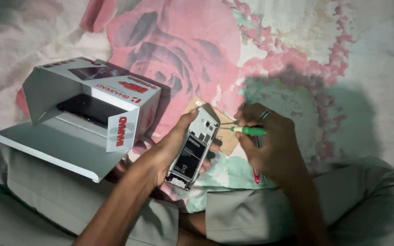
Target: The person cleans the inside of a black smartphone back cover using a toothbrush, then places it into a box. They then pick up a white smartphone, remove its back cover, and use a screwdriver to work on the internal components.
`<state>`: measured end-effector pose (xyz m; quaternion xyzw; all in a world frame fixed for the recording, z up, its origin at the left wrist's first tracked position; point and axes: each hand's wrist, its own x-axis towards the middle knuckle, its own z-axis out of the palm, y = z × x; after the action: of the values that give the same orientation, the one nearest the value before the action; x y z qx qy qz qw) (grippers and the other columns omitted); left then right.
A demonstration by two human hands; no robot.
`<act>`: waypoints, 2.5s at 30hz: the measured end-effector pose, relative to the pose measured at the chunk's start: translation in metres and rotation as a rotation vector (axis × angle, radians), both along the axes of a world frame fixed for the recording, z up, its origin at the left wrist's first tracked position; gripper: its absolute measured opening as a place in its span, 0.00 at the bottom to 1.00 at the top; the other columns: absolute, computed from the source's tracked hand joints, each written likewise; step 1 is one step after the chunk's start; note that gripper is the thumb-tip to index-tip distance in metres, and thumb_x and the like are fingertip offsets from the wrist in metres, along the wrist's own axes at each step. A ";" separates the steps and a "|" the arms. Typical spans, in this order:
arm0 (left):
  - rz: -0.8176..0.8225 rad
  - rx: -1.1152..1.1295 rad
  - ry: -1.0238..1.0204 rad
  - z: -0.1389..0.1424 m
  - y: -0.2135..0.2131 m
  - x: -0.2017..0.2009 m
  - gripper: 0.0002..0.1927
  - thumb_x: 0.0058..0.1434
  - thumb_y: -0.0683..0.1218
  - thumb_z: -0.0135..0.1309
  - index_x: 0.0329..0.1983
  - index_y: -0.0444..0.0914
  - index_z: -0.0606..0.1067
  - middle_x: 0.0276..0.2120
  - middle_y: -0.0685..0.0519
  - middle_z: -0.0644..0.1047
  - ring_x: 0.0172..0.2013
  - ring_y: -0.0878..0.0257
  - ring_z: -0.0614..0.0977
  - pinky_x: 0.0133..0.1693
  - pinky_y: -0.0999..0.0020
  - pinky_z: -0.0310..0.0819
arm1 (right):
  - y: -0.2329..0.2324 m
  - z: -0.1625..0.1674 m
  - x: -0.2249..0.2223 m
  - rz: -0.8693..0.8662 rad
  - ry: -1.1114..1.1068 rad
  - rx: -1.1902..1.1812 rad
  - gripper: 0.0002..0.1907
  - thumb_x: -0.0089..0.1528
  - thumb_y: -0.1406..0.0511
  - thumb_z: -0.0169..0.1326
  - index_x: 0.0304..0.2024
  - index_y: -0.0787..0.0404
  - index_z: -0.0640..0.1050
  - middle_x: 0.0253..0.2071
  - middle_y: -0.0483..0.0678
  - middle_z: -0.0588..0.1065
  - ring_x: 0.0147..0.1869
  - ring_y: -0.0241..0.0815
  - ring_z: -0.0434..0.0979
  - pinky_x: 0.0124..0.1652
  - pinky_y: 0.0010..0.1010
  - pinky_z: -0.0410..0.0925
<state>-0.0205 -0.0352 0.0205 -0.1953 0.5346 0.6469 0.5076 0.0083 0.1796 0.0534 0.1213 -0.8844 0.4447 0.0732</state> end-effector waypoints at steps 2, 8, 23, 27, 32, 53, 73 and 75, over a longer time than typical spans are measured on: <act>0.049 0.003 0.012 0.000 0.004 -0.001 0.48 0.58 0.77 0.30 0.48 0.34 0.80 0.27 0.49 0.82 0.21 0.61 0.80 0.21 0.68 0.76 | 0.003 -0.002 -0.001 -0.023 -0.044 0.026 0.13 0.57 0.70 0.62 0.44 0.66 0.78 0.37 0.52 0.81 0.43 0.39 0.84 0.44 0.28 0.75; 0.005 -0.024 -0.017 0.000 0.013 -0.002 0.50 0.59 0.78 0.30 0.47 0.32 0.81 0.24 0.47 0.80 0.20 0.62 0.79 0.21 0.69 0.75 | 0.013 0.001 -0.007 -0.146 -0.324 0.115 0.13 0.60 0.66 0.63 0.46 0.64 0.81 0.35 0.55 0.82 0.36 0.43 0.85 0.38 0.31 0.74; 0.071 0.023 0.003 0.000 0.009 -0.003 0.48 0.62 0.76 0.28 0.47 0.32 0.80 0.26 0.46 0.80 0.19 0.62 0.79 0.19 0.69 0.75 | 0.009 0.001 -0.006 -0.021 -0.086 0.007 0.14 0.56 0.70 0.62 0.43 0.69 0.78 0.33 0.53 0.79 0.37 0.35 0.79 0.38 0.28 0.72; 0.077 -0.007 0.008 0.001 0.012 -0.003 0.45 0.61 0.75 0.30 0.48 0.34 0.78 0.29 0.46 0.82 0.19 0.61 0.79 0.20 0.68 0.76 | 0.012 0.000 -0.006 -0.178 -0.315 0.065 0.11 0.58 0.69 0.64 0.42 0.67 0.81 0.24 0.53 0.78 0.28 0.38 0.77 0.30 0.30 0.70; 0.060 -0.017 0.017 0.000 0.011 -0.001 0.50 0.63 0.77 0.30 0.51 0.29 0.79 0.29 0.44 0.80 0.19 0.62 0.80 0.21 0.69 0.77 | 0.011 0.000 -0.007 0.005 -0.032 0.034 0.15 0.54 0.68 0.62 0.42 0.69 0.77 0.32 0.54 0.78 0.34 0.39 0.80 0.36 0.27 0.72; 0.096 0.025 0.017 -0.010 0.012 -0.001 0.45 0.62 0.75 0.30 0.56 0.34 0.75 0.36 0.45 0.83 0.20 0.61 0.79 0.22 0.68 0.78 | 0.009 -0.001 -0.007 -0.158 -0.301 0.097 0.12 0.59 0.66 0.66 0.40 0.67 0.79 0.29 0.54 0.80 0.31 0.39 0.83 0.32 0.30 0.73; 0.126 0.039 0.035 -0.007 0.011 -0.002 0.44 0.62 0.74 0.28 0.54 0.34 0.74 0.36 0.44 0.82 0.20 0.60 0.79 0.20 0.66 0.76 | 0.002 0.008 -0.008 -0.310 -0.665 0.045 0.13 0.63 0.67 0.63 0.49 0.62 0.79 0.31 0.54 0.82 0.32 0.48 0.83 0.33 0.37 0.72; 0.119 0.046 0.057 -0.006 0.011 -0.002 0.45 0.63 0.74 0.27 0.54 0.34 0.74 0.36 0.43 0.82 0.20 0.60 0.80 0.20 0.66 0.76 | 0.003 0.007 -0.007 -0.197 -0.404 0.040 0.14 0.59 0.69 0.63 0.46 0.65 0.79 0.32 0.52 0.81 0.36 0.40 0.84 0.35 0.32 0.73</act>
<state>-0.0230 -0.0244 0.0141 -0.1962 0.5212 0.6935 0.4571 0.0009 0.1822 0.0604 -0.0558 -0.8974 0.4329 -0.0649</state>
